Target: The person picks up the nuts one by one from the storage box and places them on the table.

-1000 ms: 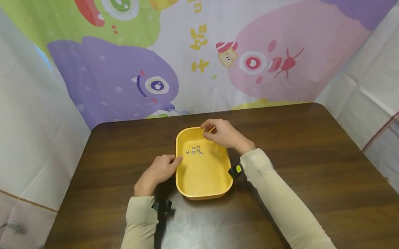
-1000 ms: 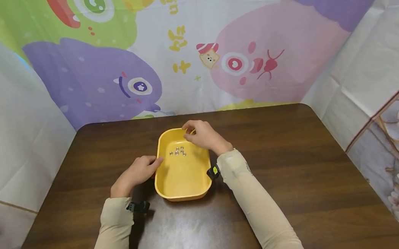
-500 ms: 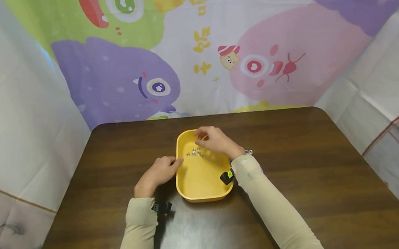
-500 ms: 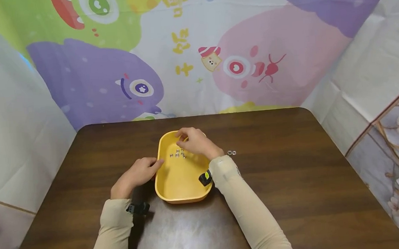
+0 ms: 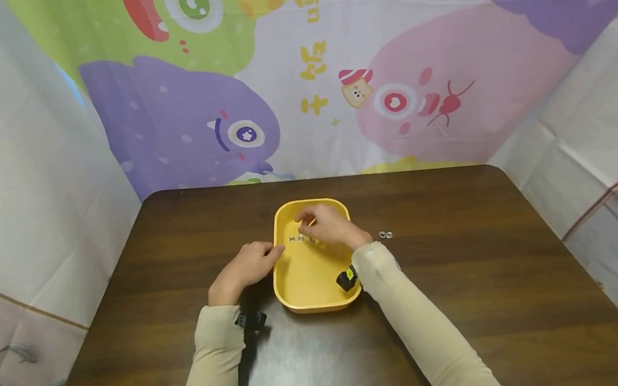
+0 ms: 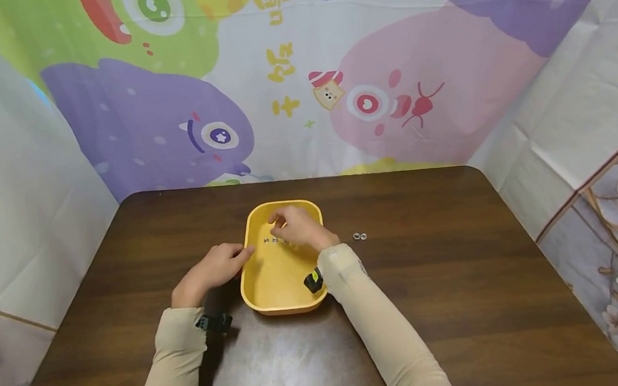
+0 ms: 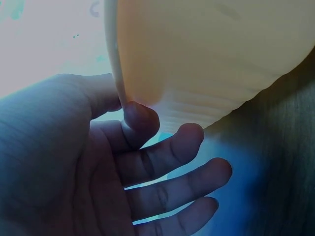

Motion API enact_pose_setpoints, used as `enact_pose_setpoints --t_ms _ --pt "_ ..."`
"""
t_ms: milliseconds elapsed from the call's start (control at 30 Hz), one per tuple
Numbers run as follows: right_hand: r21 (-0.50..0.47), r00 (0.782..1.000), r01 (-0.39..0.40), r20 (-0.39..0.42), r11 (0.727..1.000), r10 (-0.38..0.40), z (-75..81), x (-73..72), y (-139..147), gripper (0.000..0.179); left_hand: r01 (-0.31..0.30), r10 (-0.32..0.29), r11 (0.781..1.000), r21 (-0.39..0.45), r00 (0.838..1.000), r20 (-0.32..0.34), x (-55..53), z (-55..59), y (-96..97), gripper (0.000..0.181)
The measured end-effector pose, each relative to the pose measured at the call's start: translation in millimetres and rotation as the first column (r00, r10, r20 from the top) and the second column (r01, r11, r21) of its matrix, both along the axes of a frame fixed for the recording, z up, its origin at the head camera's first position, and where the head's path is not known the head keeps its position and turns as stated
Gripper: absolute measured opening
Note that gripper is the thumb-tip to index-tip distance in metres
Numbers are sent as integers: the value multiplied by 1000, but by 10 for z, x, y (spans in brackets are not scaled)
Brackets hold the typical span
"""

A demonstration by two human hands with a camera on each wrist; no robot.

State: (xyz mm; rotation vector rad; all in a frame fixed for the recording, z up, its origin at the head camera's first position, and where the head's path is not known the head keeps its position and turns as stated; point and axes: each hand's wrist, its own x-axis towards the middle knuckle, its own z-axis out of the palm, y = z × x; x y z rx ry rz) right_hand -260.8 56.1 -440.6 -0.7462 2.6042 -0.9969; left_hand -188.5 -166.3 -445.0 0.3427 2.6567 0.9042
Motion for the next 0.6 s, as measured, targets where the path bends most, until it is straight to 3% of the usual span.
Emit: enact_pose_setpoints --t_ms 333,600 --pt "86 998 -22 52 996 18 -28 -36 -51 24 0 0 1000 -1 1000 3 8 -1 12 42" --pt "178 999 -48 3 983 48 -51 -37 -115 17 2 -2 1000 -4 1000 -11 9 13 10 42"
